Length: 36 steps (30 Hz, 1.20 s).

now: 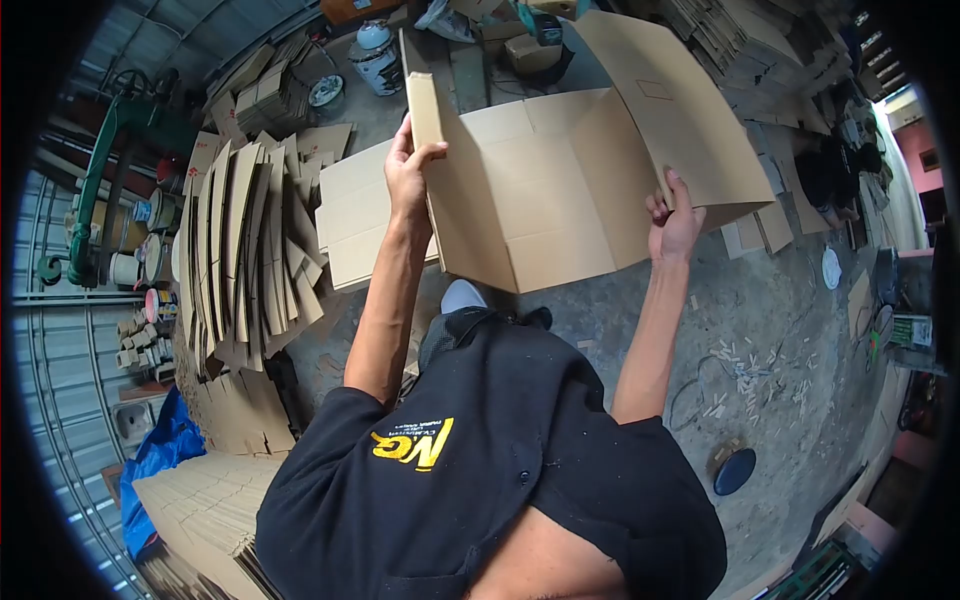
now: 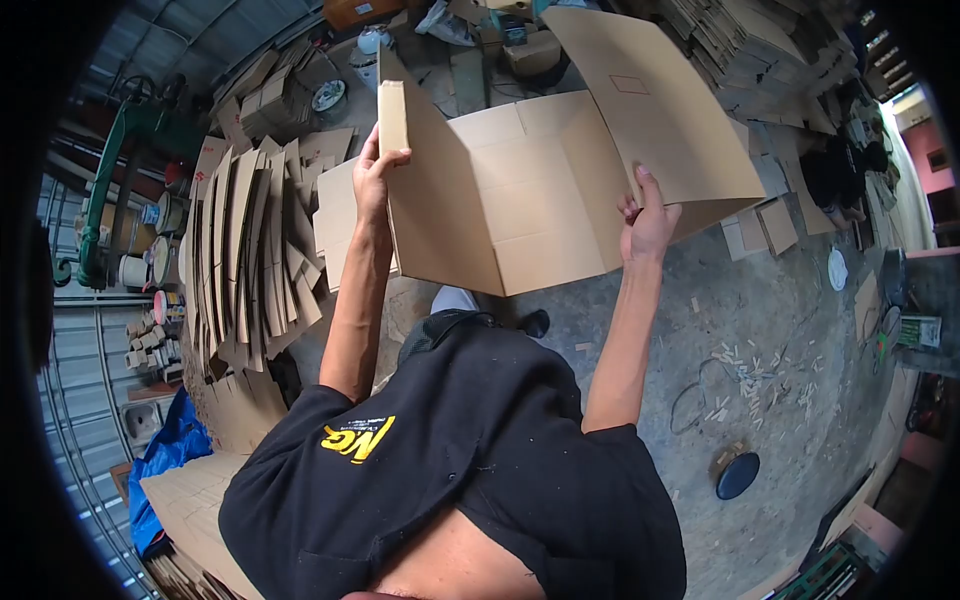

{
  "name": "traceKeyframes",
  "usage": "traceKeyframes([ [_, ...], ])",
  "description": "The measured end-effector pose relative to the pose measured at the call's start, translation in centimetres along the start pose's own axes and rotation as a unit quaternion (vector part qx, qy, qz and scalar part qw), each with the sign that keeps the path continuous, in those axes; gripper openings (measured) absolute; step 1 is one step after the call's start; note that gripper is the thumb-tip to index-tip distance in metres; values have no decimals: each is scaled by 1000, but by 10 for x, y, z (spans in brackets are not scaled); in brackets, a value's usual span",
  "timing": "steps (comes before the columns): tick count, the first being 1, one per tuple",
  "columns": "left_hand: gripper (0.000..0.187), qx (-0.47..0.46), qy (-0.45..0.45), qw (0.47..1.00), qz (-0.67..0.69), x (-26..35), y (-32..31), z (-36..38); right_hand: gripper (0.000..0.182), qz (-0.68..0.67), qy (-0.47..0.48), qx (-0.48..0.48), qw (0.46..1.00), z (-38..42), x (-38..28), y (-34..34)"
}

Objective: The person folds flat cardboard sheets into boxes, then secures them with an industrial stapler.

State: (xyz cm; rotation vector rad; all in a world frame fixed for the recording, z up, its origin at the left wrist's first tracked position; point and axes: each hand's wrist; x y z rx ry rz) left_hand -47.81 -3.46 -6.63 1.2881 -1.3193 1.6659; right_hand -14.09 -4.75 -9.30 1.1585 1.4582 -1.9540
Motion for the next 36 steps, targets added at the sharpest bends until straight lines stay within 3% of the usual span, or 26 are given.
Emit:
traceKeyframes([
  [5, 72, -49, 3, 998, 33, 16, -83, 4, 24, 26, 28, 27, 999, 22, -30, -11],
  [7, 75, -81, -17, 994, 70, 8, -116, -1, 27, 38, 32, -13, 999, 39, -37, -20],
  [11, 83, -100, -79, 980, 150, -18, -172, -10, 40, -27, 13, -6, 1000, 64, -35, -34],
  [19, 73, -100, -78, 976, 176, -35, -177, -20, 44, -39, 37, -88, 995, 65, -7, -54],
  [27, 65, -71, -105, 987, 100, -50, -176, -19, 43, -52, 58, -41, 996, 69, -3, -77],
  [36, 63, -97, -118, 982, 107, -40, -175, -8, 43, -5, 89, -42, 995, 71, 2, -84],
])
Point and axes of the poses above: each hand's wrist, its own z-axis away from the middle knuckle, its own y-axis out of the back of the hand, x = y × z, and after that the axes turned 1 degree about -x, right-handed
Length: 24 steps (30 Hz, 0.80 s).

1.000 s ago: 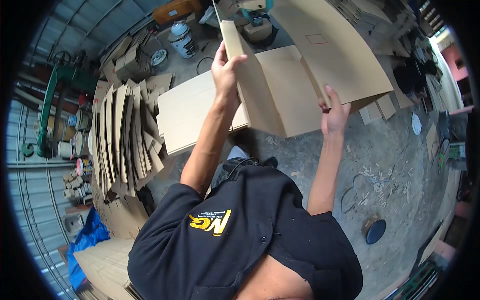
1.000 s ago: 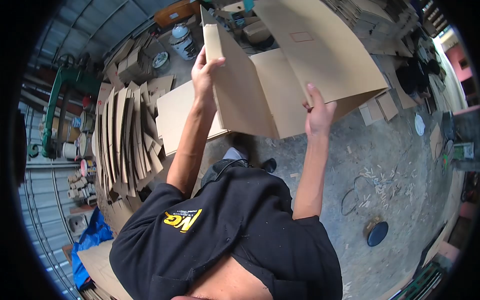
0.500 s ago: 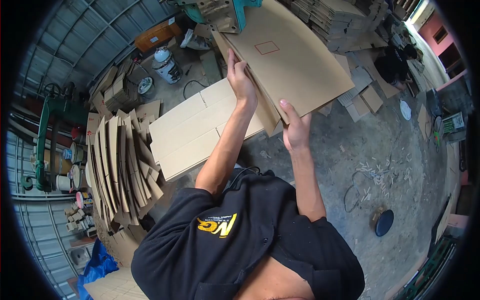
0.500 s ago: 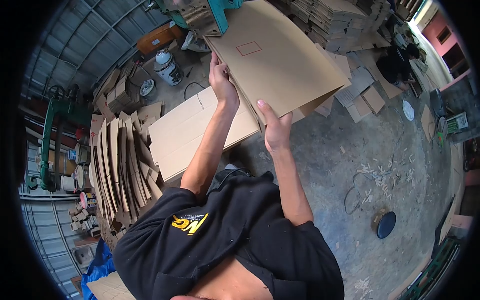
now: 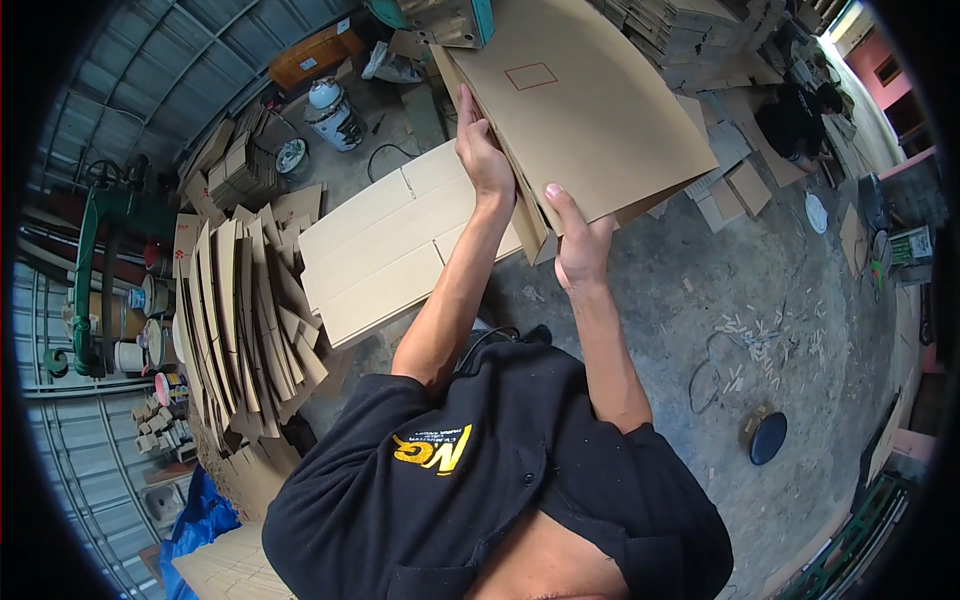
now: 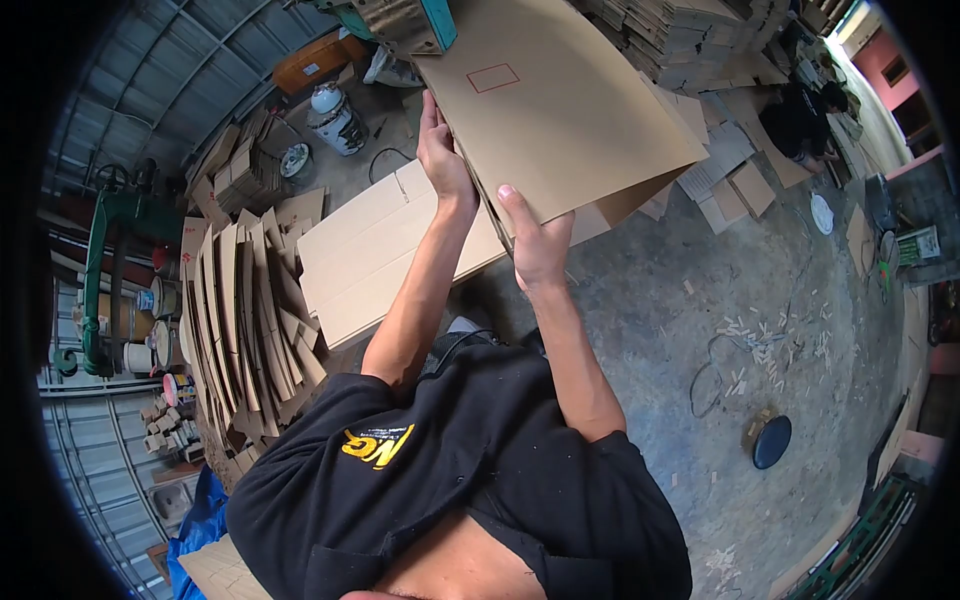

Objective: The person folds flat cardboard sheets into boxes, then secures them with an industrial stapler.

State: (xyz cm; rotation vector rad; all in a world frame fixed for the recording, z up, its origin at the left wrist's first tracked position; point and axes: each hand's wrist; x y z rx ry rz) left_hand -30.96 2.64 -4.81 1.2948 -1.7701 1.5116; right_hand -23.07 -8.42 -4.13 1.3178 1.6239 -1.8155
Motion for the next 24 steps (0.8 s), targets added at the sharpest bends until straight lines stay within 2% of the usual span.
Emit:
traceKeyframes([
  [4, 65, 3, -5, 1000, 28, -1, -1, 3, 50, 21, -23, -14, 999, 2, -3, 0],
  [24, 64, -23, -46, 998, 33, -20, 14, -1, 38, 0, 25, 12, 1000, -2, 9, 1],
])
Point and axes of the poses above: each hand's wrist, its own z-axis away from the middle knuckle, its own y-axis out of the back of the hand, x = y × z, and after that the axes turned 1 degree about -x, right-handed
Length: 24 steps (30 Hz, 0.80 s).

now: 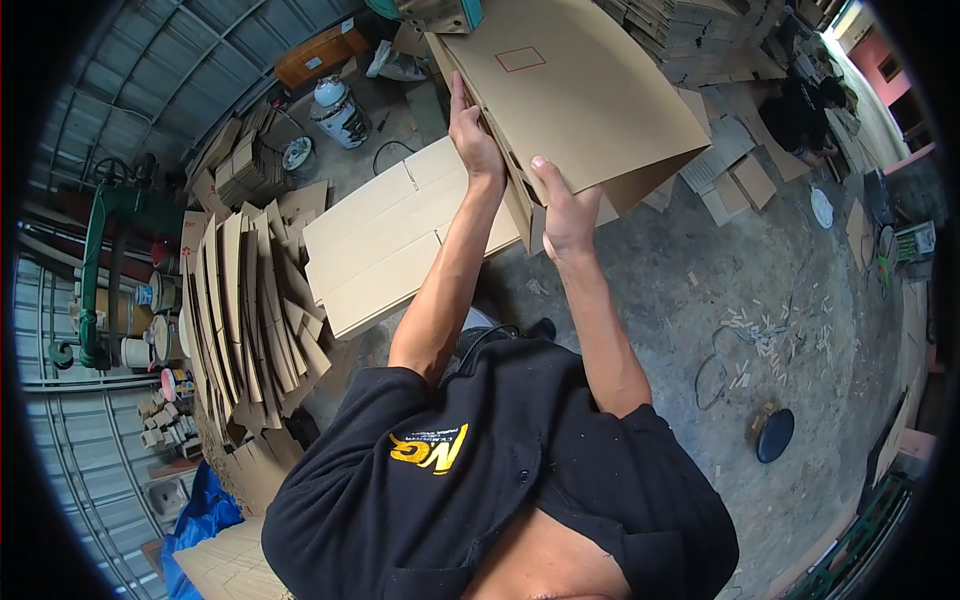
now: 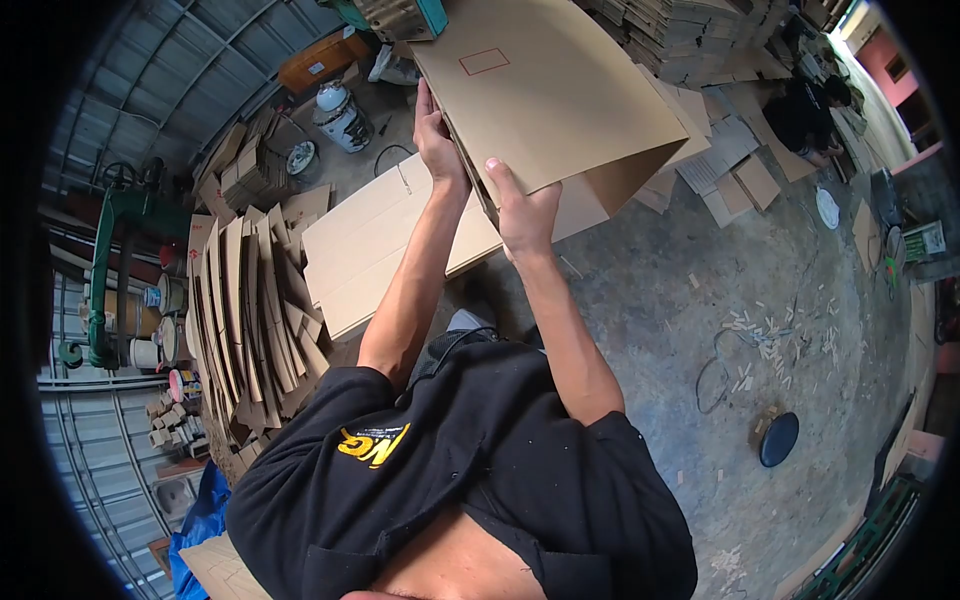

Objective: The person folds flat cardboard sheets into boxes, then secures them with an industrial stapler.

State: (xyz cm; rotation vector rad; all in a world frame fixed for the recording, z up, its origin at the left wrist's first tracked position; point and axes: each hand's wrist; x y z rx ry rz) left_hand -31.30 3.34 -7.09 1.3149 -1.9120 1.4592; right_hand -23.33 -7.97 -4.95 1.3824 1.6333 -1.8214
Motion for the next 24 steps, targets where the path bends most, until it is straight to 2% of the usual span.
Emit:
traceKeyframes([
  [4, 65, -6, 11, 1000, -14, 0, 2, 0, 36, -1, -3, -1, 1000, 1, 1, 2],
  [6, 66, -8, 15, 1000, -15, 3, -3, 2, 43, 2, -27, -20, 999, 2, 0, 2],
  [15, 66, 4, -12, 999, -33, -4, 2, 1, 50, 28, -38, -11, 999, 4, -6, -1],
  [16, 66, 0, -4, 999, -34, -4, 3, 2, 50, 30, -42, -12, 999, 5, -7, -4],
  [18, 65, -2, 5, 999, -33, 0, 1, 3, 38, 6, -14, 24, 1000, 6, -9, -8],
  [21, 63, 3, 22, 1000, -13, 3, -2, 6, 40, 20, -17, 17, 1000, 4, -8, -6],
  [22, 63, 6, 2, 1000, -23, 0, -1, 4, 40, 21, -18, 18, 999, 4, -9, -5],
  [24, 63, 9, -16, 999, -32, -3, 0, 2, 50, 29, -47, -9, 998, 4, -11, -4],
])
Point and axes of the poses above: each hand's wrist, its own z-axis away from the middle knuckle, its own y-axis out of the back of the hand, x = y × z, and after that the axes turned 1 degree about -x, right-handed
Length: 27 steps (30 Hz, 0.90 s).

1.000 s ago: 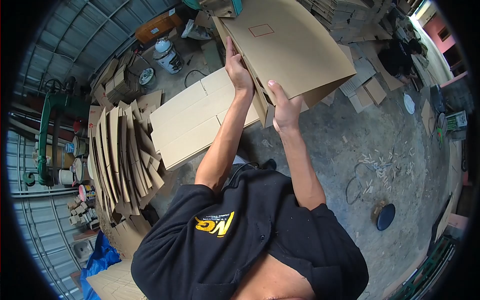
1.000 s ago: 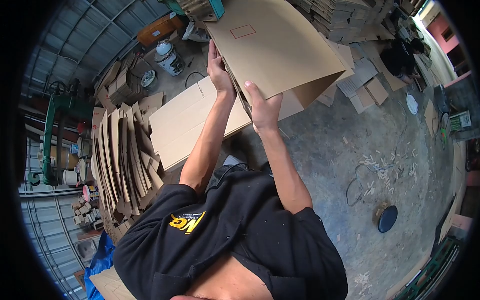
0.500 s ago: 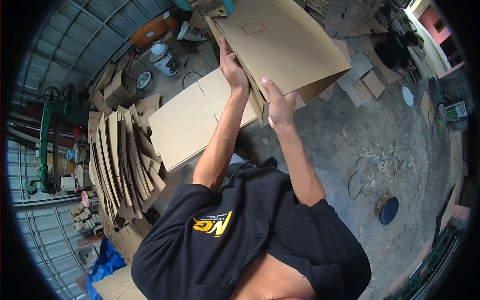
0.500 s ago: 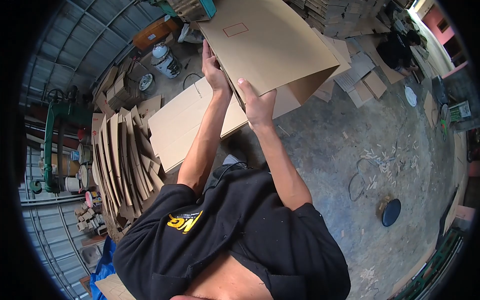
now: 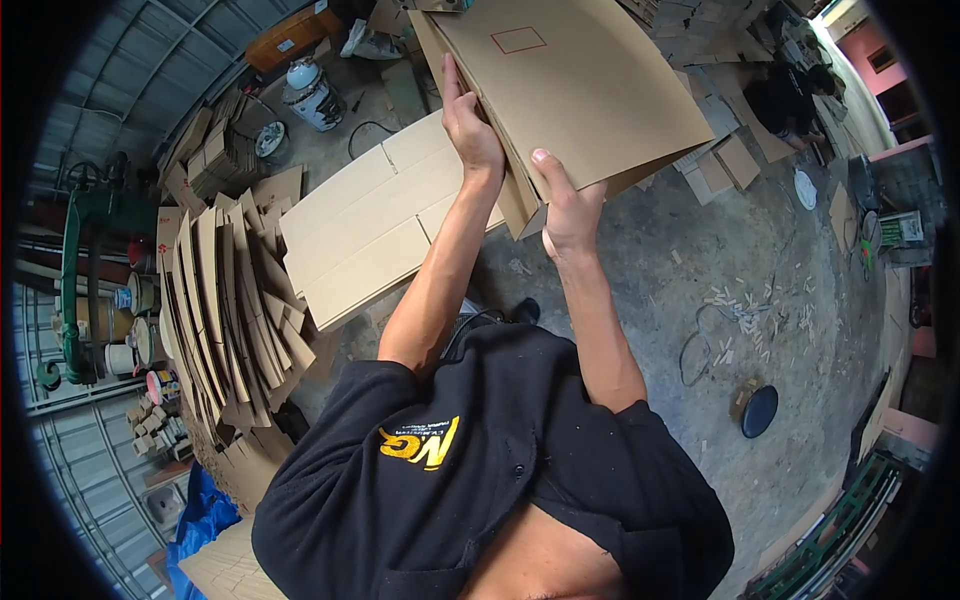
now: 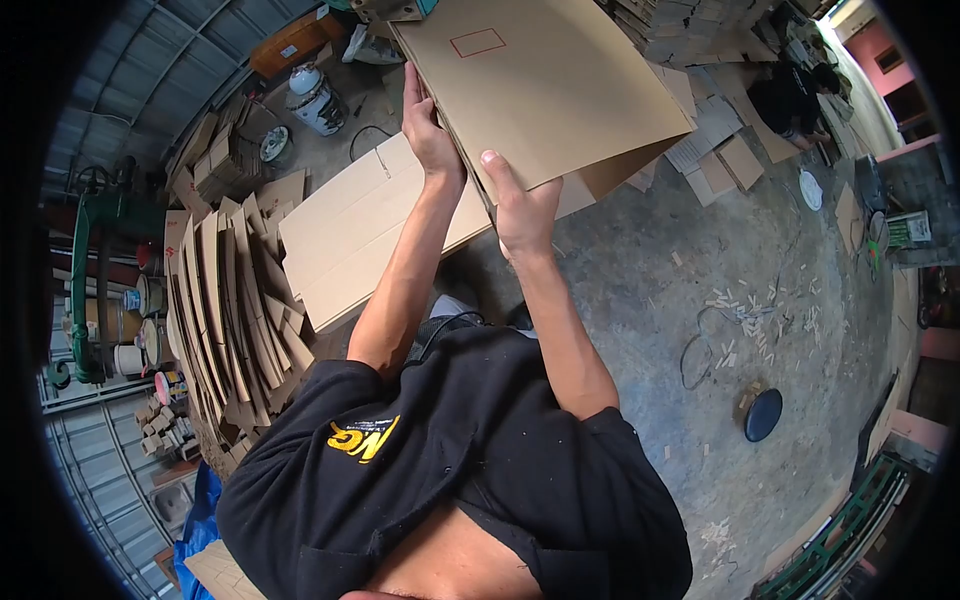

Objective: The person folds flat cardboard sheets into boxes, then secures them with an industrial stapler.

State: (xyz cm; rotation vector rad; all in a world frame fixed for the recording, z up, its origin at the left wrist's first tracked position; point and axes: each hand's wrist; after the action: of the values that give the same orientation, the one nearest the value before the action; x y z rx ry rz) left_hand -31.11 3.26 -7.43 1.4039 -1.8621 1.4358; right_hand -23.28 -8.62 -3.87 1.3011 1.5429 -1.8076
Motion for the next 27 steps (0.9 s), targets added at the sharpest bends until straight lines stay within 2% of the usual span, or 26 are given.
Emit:
traceKeyframes([
  [7, 64, -6, 32, 999, 0, 20, -10, 6, 50, 3, 1, 5, 1000, 0, 1, 0],
  [11, 65, -1, 45, 999, 10, 25, -15, 7, 43, -9, 23, 18, 1000, 0, 1, -2],
  [16, 65, -3, 45, 999, 0, 24, -12, 7, 43, -6, 24, 18, 1000, 2, -1, -2],
  [18, 65, -5, 40, 999, -2, 24, -11, 6, 50, 14, 2, -3, 1000, 1, -1, 0],
  [27, 65, -8, 55, 998, 10, 26, -12, -2, 44, -1, 12, 16, 1000, -5, 0, -7],
])
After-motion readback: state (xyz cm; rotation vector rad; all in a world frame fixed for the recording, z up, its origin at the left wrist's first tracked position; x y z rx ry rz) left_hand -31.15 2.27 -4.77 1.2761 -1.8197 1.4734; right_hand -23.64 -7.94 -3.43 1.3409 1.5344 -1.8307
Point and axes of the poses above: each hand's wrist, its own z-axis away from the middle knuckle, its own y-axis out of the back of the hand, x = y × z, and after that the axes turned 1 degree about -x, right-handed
